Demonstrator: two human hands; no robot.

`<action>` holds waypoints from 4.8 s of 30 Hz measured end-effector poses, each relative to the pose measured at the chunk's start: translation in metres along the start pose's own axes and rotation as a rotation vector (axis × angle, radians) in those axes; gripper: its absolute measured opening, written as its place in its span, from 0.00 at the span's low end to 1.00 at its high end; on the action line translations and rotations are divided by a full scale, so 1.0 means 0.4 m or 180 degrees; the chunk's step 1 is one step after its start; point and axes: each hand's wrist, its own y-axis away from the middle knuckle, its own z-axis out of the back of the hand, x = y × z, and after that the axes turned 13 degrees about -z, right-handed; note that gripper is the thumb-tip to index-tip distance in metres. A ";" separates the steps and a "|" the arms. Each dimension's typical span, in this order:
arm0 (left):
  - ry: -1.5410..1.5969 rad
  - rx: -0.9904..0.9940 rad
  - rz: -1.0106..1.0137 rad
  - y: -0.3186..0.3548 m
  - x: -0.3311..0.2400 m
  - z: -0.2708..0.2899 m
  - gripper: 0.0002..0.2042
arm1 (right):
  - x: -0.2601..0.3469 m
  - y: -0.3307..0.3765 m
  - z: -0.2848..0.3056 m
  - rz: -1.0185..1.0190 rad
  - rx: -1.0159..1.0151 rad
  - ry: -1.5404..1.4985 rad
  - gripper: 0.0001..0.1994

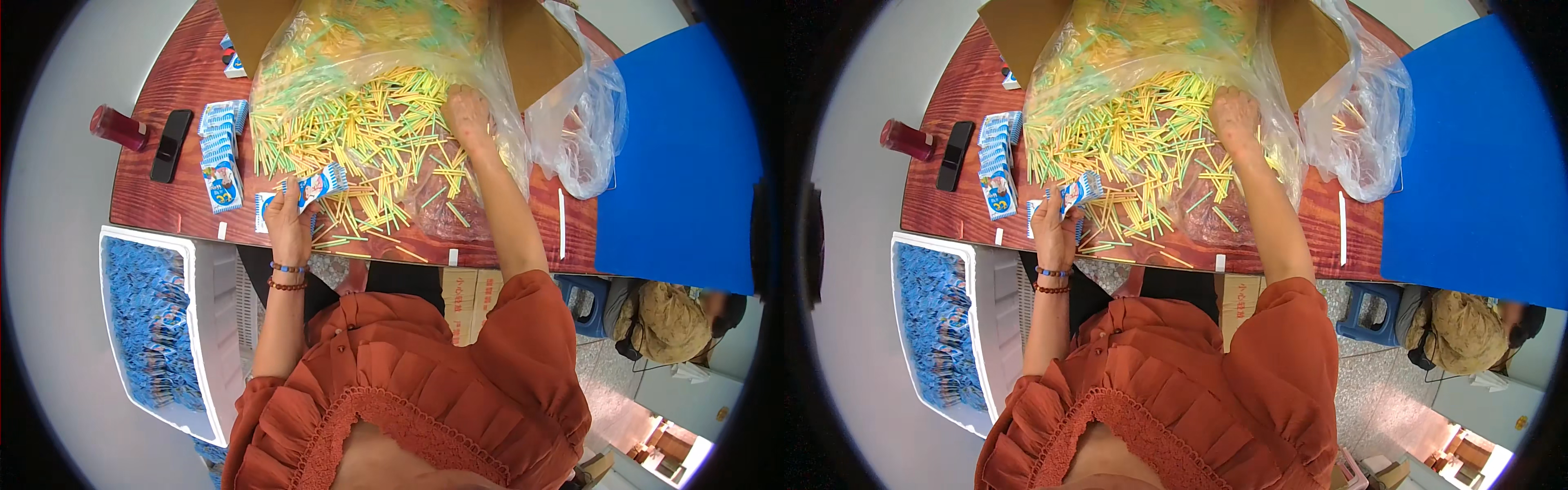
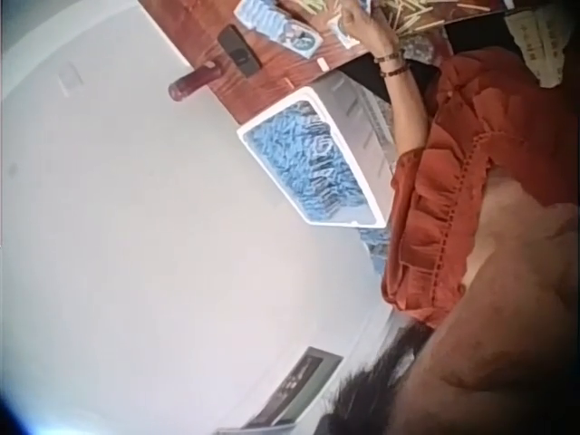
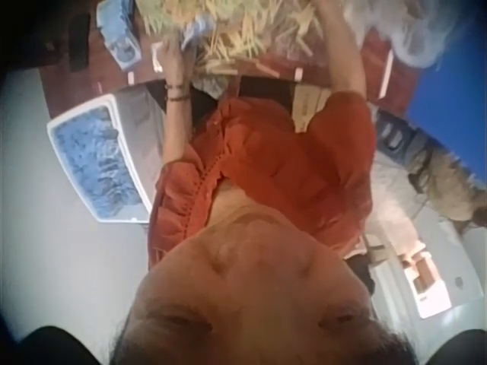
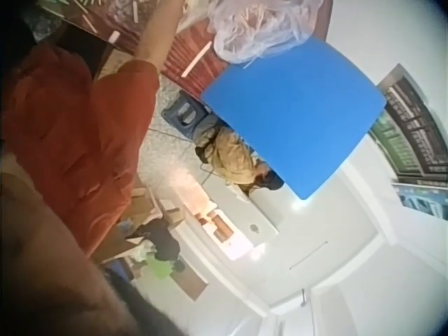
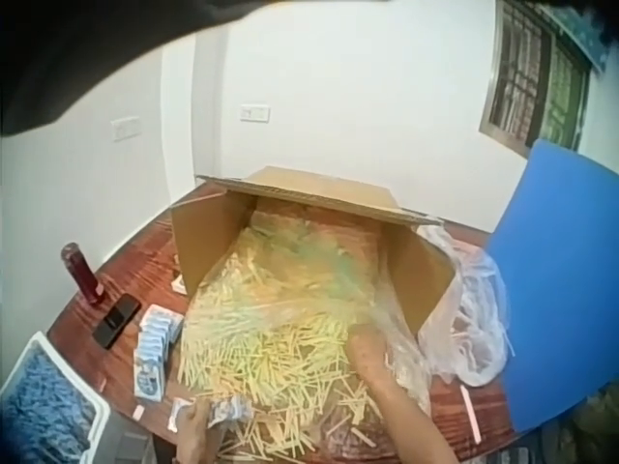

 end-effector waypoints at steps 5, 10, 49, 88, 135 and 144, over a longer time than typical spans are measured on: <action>0.0102 -0.0006 0.0005 -0.003 -0.002 0.006 0.11 | -0.034 0.001 -0.044 0.0126 -0.0037 -0.0379 0.11; 0.0141 -0.0066 0.0023 0.004 -0.005 0.005 0.10 | -0.046 -0.003 0.040 -0.0314 0.1149 -0.0882 0.12; 0.1721 -0.0744 0.0376 -0.091 0.048 -0.245 0.18 | 0.440 0.265 0.162 -0.1394 0.1409 -0.6499 0.10; 0.1231 -0.0268 -0.0852 -0.055 0.004 -0.207 0.11 | 0.513 0.249 0.320 -0.0626 0.0409 -0.5682 0.13; -0.3097 -0.0675 -0.1719 -0.048 -0.120 0.233 0.14 | 0.541 0.293 0.135 0.1622 0.1754 -0.1229 0.17; -0.3397 -0.0175 -0.2365 -0.037 -0.149 0.165 0.16 | 0.474 0.267 0.123 0.0880 0.1764 -0.2355 0.09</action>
